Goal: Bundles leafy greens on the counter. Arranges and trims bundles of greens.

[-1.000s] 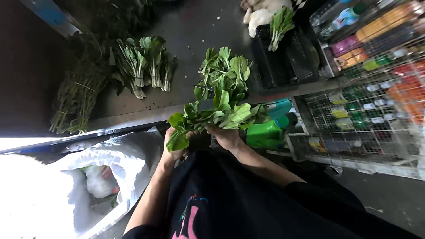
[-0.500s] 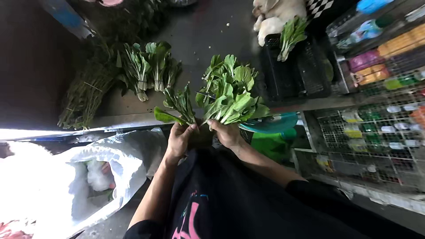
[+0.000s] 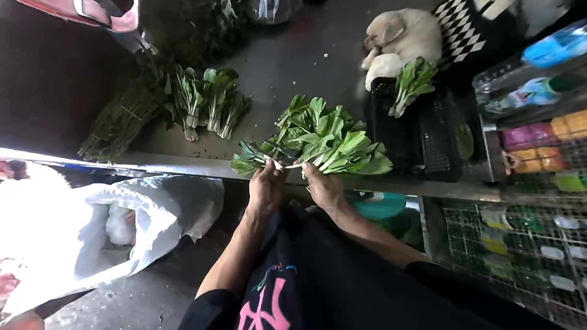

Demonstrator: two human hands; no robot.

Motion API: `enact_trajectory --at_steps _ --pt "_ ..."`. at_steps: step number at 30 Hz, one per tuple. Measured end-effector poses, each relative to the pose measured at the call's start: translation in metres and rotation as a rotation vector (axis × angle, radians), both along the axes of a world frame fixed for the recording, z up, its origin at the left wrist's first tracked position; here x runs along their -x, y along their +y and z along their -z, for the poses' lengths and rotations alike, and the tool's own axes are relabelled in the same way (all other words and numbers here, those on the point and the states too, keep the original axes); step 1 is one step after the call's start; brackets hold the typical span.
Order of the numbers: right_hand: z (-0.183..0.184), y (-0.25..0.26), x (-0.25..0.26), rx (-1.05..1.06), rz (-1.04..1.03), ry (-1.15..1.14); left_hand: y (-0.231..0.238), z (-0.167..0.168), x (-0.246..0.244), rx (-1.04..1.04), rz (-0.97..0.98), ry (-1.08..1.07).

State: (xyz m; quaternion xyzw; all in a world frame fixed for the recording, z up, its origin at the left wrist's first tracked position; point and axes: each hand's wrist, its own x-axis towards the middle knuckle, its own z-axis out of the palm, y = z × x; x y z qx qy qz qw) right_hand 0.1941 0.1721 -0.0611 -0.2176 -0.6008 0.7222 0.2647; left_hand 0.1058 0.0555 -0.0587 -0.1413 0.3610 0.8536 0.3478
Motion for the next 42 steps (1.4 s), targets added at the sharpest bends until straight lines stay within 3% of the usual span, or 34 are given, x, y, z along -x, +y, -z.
enact_trajectory --at_steps 3,7,10,12,14,16,22,26,30,32,35,39,42 --pt "-0.006 0.018 -0.001 0.027 -0.02 0.085 0.02 -0.004 -0.004 0.052 -0.075 -0.061" --pt "-0.031 0.06 -0.006 -0.065 0.071 0.186 0.012 0.028 0.014 0.261 -0.282 -0.097" --pt "-0.032 0.111 0.002 -0.287 0.067 0.12 -0.005 0.029 0.012 0.481 -0.21 0.188" --pt "-0.012 0.141 0.009 -0.4 0.109 -0.088 -0.007 0.025 0.004 0.664 -0.093 0.499" --pt "0.007 0.153 0.005 -0.413 0.205 -0.327 -0.006 0.022 -0.006 0.854 0.002 0.809" --pt "0.013 0.143 -0.008 -0.291 0.286 -0.342 -0.005 0.018 -0.015 0.895 0.063 0.935" --pt "-0.001 0.034 -0.044 -0.131 0.07 -0.022 -0.008 0.011 -0.033 0.816 0.187 0.97" --pt "-0.01 -0.018 -0.035 -0.125 -0.061 -0.143 -0.011 0.003 -0.028 0.808 0.232 0.968" --pt "-0.018 -0.041 -0.019 -0.358 0.031 -0.229 -0.022 -0.002 -0.02 0.834 0.267 1.137" --pt "-0.032 -0.049 -0.007 -0.365 0.088 -0.246 -0.032 -0.01 -0.015 0.819 0.337 1.141" --pt "-0.046 -0.059 0.01 -0.3 0.113 -0.268 -0.059 -0.02 -0.008 0.568 0.424 0.943" --pt "-0.03 -0.073 0.028 0.145 0.016 -0.02 -0.095 -0.009 0.008 0.034 0.374 0.556" --pt "-0.024 -0.09 0.039 0.34 -0.022 0.049 -0.121 -0.005 0.023 -0.126 0.357 0.417"
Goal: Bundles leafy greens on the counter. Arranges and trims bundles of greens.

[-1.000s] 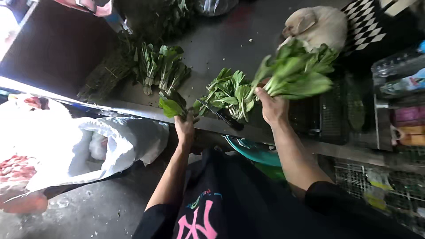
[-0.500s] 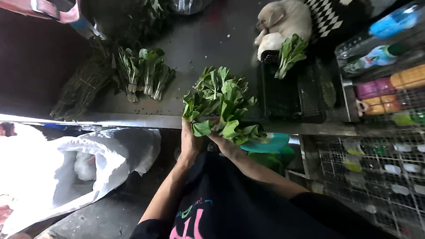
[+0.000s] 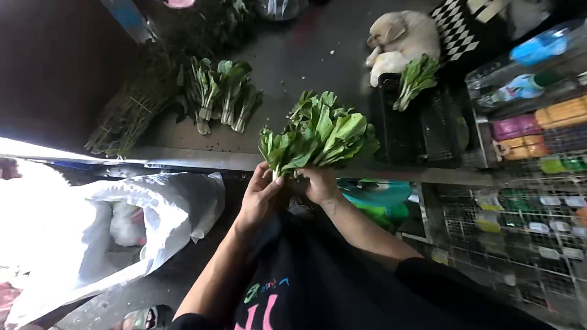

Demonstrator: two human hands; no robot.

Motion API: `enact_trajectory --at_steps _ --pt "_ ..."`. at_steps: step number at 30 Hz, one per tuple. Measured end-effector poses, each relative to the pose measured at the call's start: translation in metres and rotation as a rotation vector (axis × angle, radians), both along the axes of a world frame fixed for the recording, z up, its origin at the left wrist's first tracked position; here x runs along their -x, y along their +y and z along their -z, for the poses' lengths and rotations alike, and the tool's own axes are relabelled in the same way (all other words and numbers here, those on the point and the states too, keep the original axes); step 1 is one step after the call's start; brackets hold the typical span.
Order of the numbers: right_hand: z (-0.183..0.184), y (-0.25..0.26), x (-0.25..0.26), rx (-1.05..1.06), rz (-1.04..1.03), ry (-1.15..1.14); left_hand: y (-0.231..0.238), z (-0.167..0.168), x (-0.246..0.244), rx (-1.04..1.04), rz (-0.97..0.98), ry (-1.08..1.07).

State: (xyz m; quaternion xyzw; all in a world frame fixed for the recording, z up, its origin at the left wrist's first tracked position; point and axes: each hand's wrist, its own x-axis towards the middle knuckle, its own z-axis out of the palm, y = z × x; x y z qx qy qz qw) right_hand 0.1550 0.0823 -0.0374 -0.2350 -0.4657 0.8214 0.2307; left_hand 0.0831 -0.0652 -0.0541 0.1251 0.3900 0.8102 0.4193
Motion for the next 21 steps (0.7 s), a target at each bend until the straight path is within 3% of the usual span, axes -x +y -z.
enact_trajectory --at_steps 4,11,15,18,21 --pt "0.006 -0.021 0.006 0.008 0.029 -0.093 -0.027 0.008 0.01 -0.015 -0.019 -0.098" --pt "0.01 -0.05 0.01 -0.153 0.139 -0.159 -0.037 0.018 0.034 0.095 -0.292 -0.032" --pt "0.01 -0.076 0.009 -0.27 0.096 -0.134 -0.038 0.019 0.04 0.161 -0.247 0.05" --pt "0.004 -0.079 0.019 -0.441 0.063 -0.271 -0.033 0.016 0.037 0.225 -0.261 0.083" --pt "-0.007 -0.065 0.026 -0.553 -0.103 -0.419 -0.028 0.011 0.035 0.246 -0.304 -0.002"
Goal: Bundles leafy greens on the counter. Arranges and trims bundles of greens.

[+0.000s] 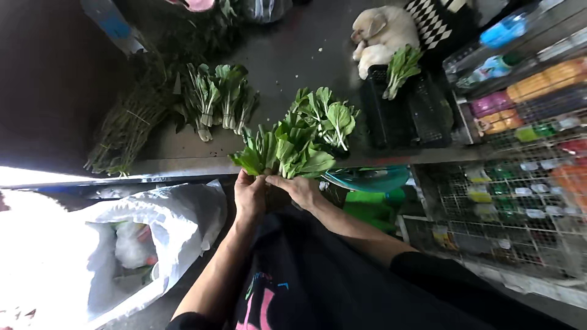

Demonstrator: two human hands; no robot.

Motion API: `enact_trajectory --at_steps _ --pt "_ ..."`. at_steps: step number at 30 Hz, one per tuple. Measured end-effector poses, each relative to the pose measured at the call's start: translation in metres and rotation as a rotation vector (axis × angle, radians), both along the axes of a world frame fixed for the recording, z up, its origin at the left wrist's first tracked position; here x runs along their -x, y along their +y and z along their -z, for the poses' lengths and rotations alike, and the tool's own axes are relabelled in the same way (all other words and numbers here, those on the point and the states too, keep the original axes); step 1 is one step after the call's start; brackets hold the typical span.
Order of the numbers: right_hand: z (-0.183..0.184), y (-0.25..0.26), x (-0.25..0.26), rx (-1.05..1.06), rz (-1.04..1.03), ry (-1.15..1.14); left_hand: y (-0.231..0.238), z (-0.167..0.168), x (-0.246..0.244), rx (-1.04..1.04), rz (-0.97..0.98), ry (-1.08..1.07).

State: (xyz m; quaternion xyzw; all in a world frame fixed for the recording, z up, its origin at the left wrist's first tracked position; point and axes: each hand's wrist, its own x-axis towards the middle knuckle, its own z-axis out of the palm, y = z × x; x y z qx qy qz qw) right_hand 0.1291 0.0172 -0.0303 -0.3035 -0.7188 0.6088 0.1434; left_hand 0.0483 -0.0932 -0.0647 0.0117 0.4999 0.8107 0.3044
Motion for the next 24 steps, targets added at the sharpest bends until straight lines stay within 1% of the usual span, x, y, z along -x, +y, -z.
enact_trajectory --at_steps 2,4,6,9,12,16,20,22,24 --pt "0.001 0.009 0.003 0.031 -0.099 -0.022 0.0 0.0 0.001 -0.014 -0.004 -0.065" --pt "0.006 0.011 0.006 0.084 -0.136 0.047 -0.001 0.0 0.002 -0.031 0.008 -0.093" --pt "0.01 0.009 0.006 0.136 -0.12 0.134 0.0 -0.001 0.002 -0.049 -0.017 -0.115" --pt "0.021 0.005 0.008 0.229 -0.077 0.328 0.003 -0.001 0.006 -0.079 -0.118 -0.126" --pt "0.033 0.006 0.009 0.278 -0.087 0.441 0.003 0.005 0.015 -0.102 -0.179 -0.144" --pt "0.035 0.02 0.002 0.209 -0.206 0.461 0.011 0.016 0.018 -0.105 -0.223 -0.245" --pt "0.014 0.048 -0.01 0.107 -0.291 0.476 0.025 0.021 0.016 -0.076 -0.359 -0.356" --pt "-0.003 0.073 -0.011 0.038 -0.3 0.521 0.026 0.022 0.021 -0.091 -0.387 -0.312" --pt "-0.017 0.108 -0.01 -0.113 -0.233 0.515 0.026 0.022 0.022 -0.113 -0.34 -0.223"
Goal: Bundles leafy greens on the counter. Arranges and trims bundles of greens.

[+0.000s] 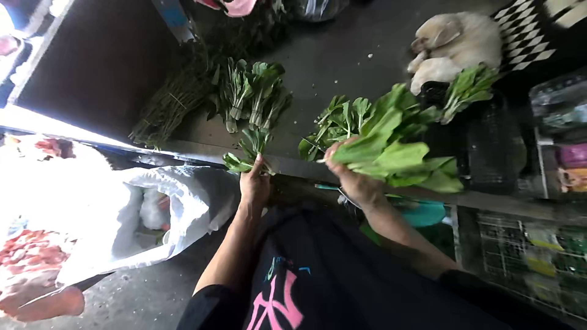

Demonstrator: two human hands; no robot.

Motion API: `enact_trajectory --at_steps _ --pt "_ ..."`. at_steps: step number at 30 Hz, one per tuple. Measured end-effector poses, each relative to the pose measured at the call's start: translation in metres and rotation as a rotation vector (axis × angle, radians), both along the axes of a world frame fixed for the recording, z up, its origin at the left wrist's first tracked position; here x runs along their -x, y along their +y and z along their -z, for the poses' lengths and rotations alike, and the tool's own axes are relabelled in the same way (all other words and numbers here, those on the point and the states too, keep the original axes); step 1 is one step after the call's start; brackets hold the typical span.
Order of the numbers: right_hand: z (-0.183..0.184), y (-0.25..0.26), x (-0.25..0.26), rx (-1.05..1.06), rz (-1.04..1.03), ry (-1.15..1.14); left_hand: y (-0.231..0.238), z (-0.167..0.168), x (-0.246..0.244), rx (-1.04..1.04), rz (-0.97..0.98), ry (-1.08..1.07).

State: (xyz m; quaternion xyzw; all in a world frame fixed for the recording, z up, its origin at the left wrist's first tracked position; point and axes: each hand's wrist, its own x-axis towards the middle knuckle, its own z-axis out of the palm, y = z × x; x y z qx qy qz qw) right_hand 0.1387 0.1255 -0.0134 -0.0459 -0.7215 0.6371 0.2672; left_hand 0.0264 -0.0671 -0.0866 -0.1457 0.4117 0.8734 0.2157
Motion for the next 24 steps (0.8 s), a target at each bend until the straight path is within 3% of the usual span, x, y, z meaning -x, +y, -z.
enact_trajectory --at_steps 4,6,8,12,15,21,24 --pt "0.005 0.087 0.006 -0.077 0.351 -0.283 0.015 -0.009 -0.006 0.005 0.054 0.168" --pt "0.021 0.127 0.0 -0.173 0.548 -0.569 0.027 -0.012 -0.013 0.056 0.101 0.238" --pt "0.027 0.143 -0.014 -0.192 0.626 -0.691 0.041 -0.011 -0.021 0.125 0.15 0.302" --pt "0.024 0.105 -0.041 0.081 0.317 -0.514 0.072 -0.009 -0.039 0.213 0.242 0.344" --pt "0.025 0.061 -0.039 0.286 0.12 -0.527 0.094 -0.013 -0.045 0.292 0.332 0.395" --pt "0.018 0.058 -0.036 0.48 0.109 -0.687 0.116 -0.031 -0.057 0.48 0.64 0.797" --pt "0.024 0.075 -0.05 0.502 0.109 -0.615 0.114 -0.031 -0.062 0.653 0.609 0.988"
